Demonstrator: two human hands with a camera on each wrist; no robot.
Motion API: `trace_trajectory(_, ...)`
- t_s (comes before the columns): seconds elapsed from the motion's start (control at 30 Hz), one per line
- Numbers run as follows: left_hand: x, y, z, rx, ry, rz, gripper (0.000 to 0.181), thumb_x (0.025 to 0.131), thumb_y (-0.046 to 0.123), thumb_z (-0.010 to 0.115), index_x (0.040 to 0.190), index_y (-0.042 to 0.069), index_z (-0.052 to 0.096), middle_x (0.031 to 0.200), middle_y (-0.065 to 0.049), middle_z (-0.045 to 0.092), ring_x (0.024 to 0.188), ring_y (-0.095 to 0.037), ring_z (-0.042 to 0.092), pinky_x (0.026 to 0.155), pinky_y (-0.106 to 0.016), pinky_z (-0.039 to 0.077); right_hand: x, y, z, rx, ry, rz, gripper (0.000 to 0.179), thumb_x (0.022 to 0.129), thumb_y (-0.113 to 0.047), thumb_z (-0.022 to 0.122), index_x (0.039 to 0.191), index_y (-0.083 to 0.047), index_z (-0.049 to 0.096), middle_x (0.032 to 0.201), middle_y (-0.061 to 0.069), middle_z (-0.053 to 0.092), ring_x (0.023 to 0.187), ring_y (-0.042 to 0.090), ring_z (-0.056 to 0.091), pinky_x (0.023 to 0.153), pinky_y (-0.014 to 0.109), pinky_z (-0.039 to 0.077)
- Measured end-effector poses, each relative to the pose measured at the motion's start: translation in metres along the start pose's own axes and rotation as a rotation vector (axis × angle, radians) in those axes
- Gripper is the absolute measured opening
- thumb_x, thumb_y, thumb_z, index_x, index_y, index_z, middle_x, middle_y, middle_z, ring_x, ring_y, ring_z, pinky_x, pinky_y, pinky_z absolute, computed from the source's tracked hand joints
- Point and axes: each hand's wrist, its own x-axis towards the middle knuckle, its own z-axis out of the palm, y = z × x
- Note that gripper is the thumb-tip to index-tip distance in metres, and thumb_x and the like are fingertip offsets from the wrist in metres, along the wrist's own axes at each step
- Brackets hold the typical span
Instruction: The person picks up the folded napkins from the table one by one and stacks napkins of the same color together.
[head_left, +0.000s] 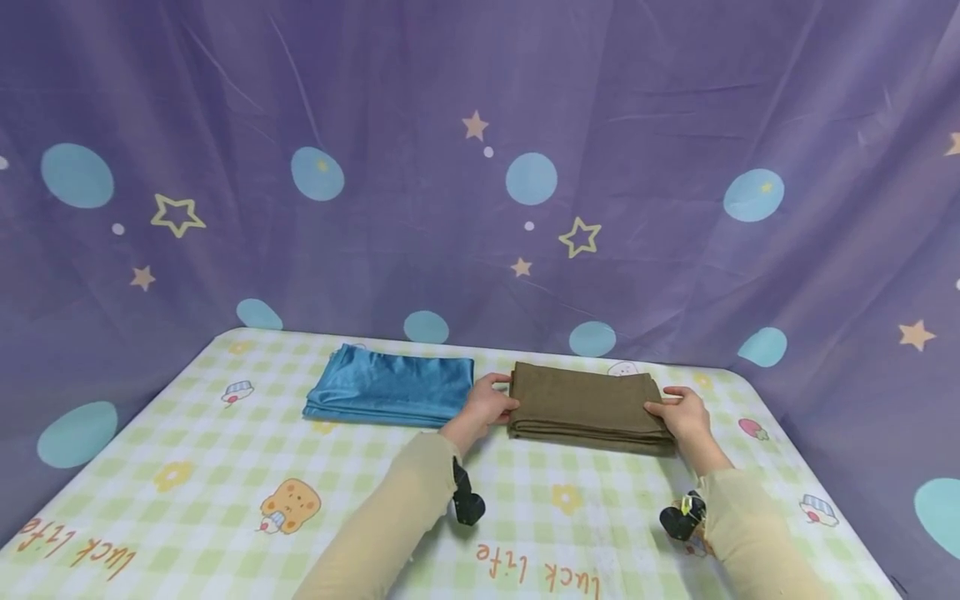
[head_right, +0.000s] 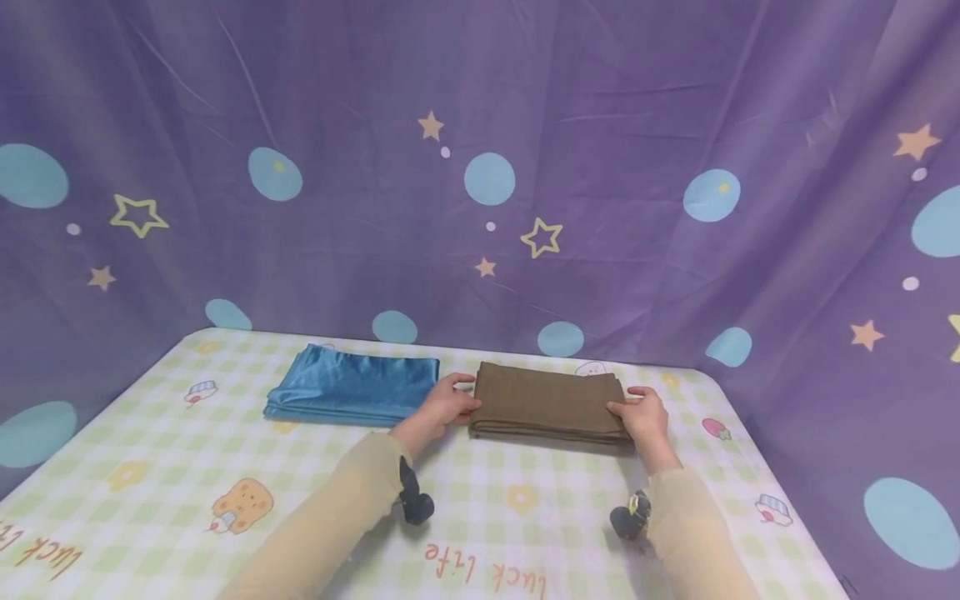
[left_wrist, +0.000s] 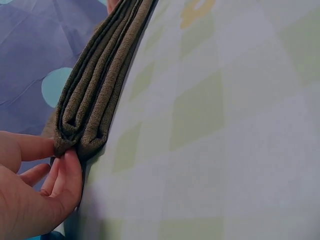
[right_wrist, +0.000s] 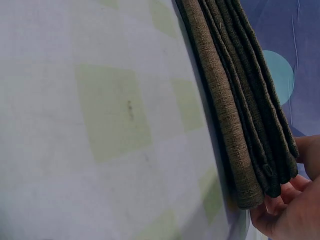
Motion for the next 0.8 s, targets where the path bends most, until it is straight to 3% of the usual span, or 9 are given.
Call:
trace_trajectory(0.2, -0.002, 0.002, -0.003, 0.01, -0.002, -0.011, 0.046, 0.079, -0.01, 0.058, 0.122, 0.004, 0.052, 0.094, -0.016, 0.058, 0.057, -0.011, 0.051, 0.055, -0.025, 0.049, -0.004, 0.002, -0.003, 0.005, 0.016, -0.008, 0.052, 0.079, -0.014, 0.066, 0.123, 0.007, 0.046, 0.111, 0.025, 0.059, 0.103, 0.038, 0.053, 0.089, 0.042, 0.04)
trace_trajectory(0.3, -0.003, 0.006, -0.007, 0.023, -0.018, -0.015, 0.046, 0.079, -0.011, 0.055, 0.123, 0.002, 0.051, 0.082, -0.014, 0.059, 0.053, -0.012, 0.049, 0.056, -0.027, 0.05, -0.006, 0.002, -0.007, 0.0, 0.022, -0.019, 0.05, 0.078, -0.011, 0.066, 0.121, 0.007, 0.047, 0.098, 0.019, 0.066, 0.082, 0.022, 0.061, 0.078, 0.031, 0.044)
trace_trajectory(0.43, -0.006, 0.014, -0.017, 0.081, -0.05, 0.006, 0.045, 0.079, -0.01, 0.052, 0.123, 0.0, 0.05, 0.078, -0.011, 0.056, 0.053, -0.014, 0.047, 0.058, -0.029, 0.049, -0.006, 0.001, -0.013, 0.027, 0.02, -0.036, 0.047, 0.08, -0.006, 0.061, 0.122, 0.007, 0.046, 0.084, 0.007, 0.067, 0.062, 0.0, 0.053, 0.058, 0.019, 0.043)
trace_trajectory(0.63, -0.011, 0.024, -0.036, 0.174, -0.092, 0.054, 0.037, 0.083, -0.003, 0.054, 0.12, -0.002, 0.054, 0.074, -0.007, 0.053, 0.066, -0.021, 0.055, 0.066, -0.035, 0.051, -0.006, -0.006, -0.016, 0.009, 0.026, -0.081, 0.041, 0.085, -0.004, 0.052, 0.125, 0.005, 0.046, 0.094, 0.016, 0.065, 0.062, 0.004, 0.056, 0.055, 0.018, 0.044)
trace_trajectory(0.8, -0.016, 0.026, -0.046, 0.207, -0.086, 0.053, 0.032, 0.086, 0.001, 0.055, 0.118, -0.002, 0.055, 0.085, -0.012, 0.058, 0.084, -0.034, 0.059, 0.074, -0.04, 0.051, -0.011, -0.017, -0.012, 0.024, 0.002, -0.108, 0.041, 0.086, -0.007, 0.052, 0.125, 0.005, 0.046, 0.104, 0.023, 0.061, 0.065, 0.006, 0.057, 0.057, 0.018, 0.045)
